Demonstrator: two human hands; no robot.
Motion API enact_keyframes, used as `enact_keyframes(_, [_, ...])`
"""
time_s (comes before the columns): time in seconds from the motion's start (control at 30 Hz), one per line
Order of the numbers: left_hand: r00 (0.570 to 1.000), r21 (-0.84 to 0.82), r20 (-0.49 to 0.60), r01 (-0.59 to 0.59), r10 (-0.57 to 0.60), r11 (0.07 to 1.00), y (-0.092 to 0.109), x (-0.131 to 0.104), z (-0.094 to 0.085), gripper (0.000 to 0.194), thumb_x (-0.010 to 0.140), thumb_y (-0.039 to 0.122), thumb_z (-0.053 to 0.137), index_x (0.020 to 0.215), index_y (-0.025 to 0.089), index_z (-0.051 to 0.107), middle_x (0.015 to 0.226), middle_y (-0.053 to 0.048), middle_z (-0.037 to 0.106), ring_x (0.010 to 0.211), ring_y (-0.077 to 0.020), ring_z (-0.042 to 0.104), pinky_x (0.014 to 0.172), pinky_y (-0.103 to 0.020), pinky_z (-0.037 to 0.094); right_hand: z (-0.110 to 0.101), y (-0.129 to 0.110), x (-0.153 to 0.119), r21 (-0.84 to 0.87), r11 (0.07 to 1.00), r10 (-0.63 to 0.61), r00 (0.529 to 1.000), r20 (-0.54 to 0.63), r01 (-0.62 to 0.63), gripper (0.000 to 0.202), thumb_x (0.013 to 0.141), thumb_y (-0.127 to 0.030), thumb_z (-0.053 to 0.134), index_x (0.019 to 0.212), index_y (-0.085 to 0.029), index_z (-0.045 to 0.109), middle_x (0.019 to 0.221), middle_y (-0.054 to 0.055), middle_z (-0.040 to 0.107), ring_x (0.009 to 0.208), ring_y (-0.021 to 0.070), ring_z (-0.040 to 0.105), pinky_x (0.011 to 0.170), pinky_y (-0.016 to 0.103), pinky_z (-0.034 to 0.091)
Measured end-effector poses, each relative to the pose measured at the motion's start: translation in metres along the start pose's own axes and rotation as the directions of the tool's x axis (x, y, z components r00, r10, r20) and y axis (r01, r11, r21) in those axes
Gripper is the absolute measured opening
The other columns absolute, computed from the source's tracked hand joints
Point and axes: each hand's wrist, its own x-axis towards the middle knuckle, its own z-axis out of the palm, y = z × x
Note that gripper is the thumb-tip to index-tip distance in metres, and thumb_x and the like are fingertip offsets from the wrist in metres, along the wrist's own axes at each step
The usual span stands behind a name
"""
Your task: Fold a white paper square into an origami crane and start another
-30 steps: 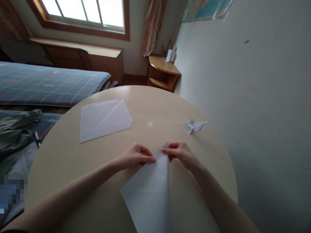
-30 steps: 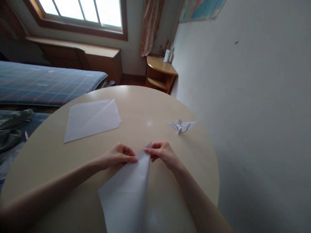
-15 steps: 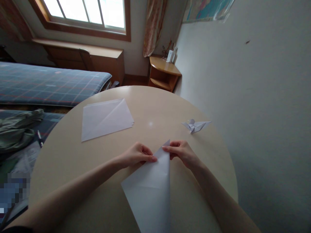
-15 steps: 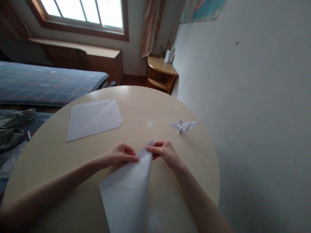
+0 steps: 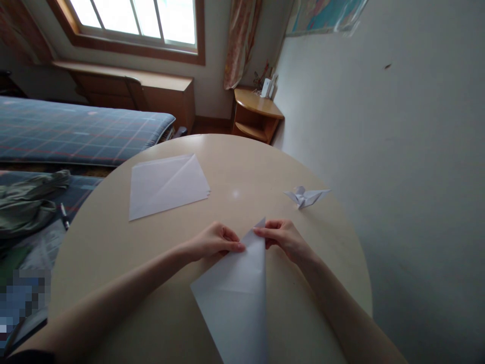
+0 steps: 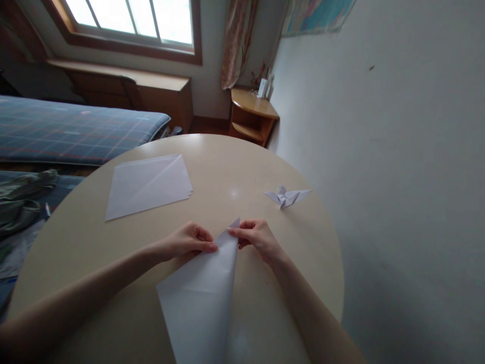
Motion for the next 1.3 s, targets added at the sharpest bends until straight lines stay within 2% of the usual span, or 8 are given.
enact_keyframes(0.3, [0.996,-0.065,-0.091,-0.005,-0.001,0.998,0.001,-0.001,0.005,0.035,0.053,0.043,0.077,0.062,0.012,0.063,0.053,0.002,0.055,0.048,-0.008,0.045,0.046,-0.019,0.029,0.0,0.002,-0.001,0.06,0.998,0.019,1.0,0.0,-0.019,0.036,0.055,-0.045,0.078,0.062,-0.011,0.066,0.055,0.001,0.06,0.047,0.0085,0.052,0.047,0.021,0.043])
enact_keyframes(0.47, [0.983,-0.118,-0.181,-0.037,0.015,0.992,-0.001,-0.002,0.007,0.033,0.053,0.04,0.077,0.06,0.012,0.061,0.05,0.004,0.053,0.045,-0.0063,0.042,0.046,-0.019,0.028,0.003,0.001,-0.003,0.101,0.99,0.086,0.992,0.091,-0.095,0.039,0.056,-0.048,0.077,0.065,-0.011,0.066,0.057,0.003,0.063,0.048,0.0103,0.056,0.048,0.022,0.044])
enact_keyframes(0.6, [0.982,-0.125,-0.187,-0.059,0.035,0.99,-0.001,-0.002,0.008,0.032,0.053,0.039,0.077,0.058,0.012,0.061,0.049,0.004,0.052,0.045,-0.006,0.042,0.046,-0.019,0.029,0.004,0.002,-0.002,0.082,0.996,0.037,0.999,0.009,-0.038,0.034,0.051,-0.041,0.08,0.061,-0.011,0.067,0.052,0.001,0.061,0.045,0.0086,0.053,0.046,0.021,0.042])
enact_keyframes(0.77, [0.981,-0.155,-0.191,-0.057,0.026,0.986,-0.001,-0.002,0.008,0.033,0.053,0.039,0.078,0.061,0.011,0.062,0.052,0.002,0.056,0.046,-0.0067,0.046,0.046,-0.019,0.031,0.007,0.001,-0.004,0.044,0.999,0.003,0.997,-0.073,0.0,0.037,0.049,-0.044,0.08,0.062,-0.011,0.07,0.054,0.004,0.064,0.047,0.0119,0.056,0.049,0.025,0.045])
enact_keyframes(0.97, [0.973,-0.147,-0.226,-0.079,0.044,0.986,0.0,-0.003,0.007,0.034,0.052,0.04,0.078,0.058,0.011,0.061,0.05,0.003,0.055,0.045,-0.0064,0.046,0.047,-0.019,0.033,0.016,0.001,-0.01,0.138,0.989,0.049,0.999,0.008,-0.049,0.036,0.051,-0.044,0.079,0.06,-0.011,0.068,0.056,0.003,0.064,0.048,0.0113,0.055,0.048,0.023,0.044])
enact_keyframes(1.2, [0.967,-0.169,-0.253,-0.076,0.031,0.983,-0.004,-0.001,0.004,0.033,0.053,0.04,0.078,0.062,0.012,0.063,0.051,0.002,0.057,0.045,-0.0073,0.047,0.044,-0.019,0.033,0.019,0.003,-0.007,0.016,1.0,-0.017,0.997,-0.072,0.018,0.038,0.051,-0.049,0.077,0.059,-0.013,0.07,0.054,0.004,0.064,0.047,0.0125,0.053,0.046,0.025,0.043])
enact_keyframes(1.3, [0.961,-0.117,-0.265,-0.11,0.075,0.987,-0.007,-0.001,0.001,0.033,0.057,0.041,0.076,0.064,0.012,0.064,0.053,0.002,0.058,0.046,-0.0073,0.048,0.044,-0.018,0.033,0.021,0.005,-0.007,0.04,0.999,-0.013,0.998,-0.054,0.015,0.037,0.051,-0.048,0.077,0.062,-0.013,0.07,0.058,0.003,0.065,0.049,0.0115,0.053,0.048,0.024,0.042])
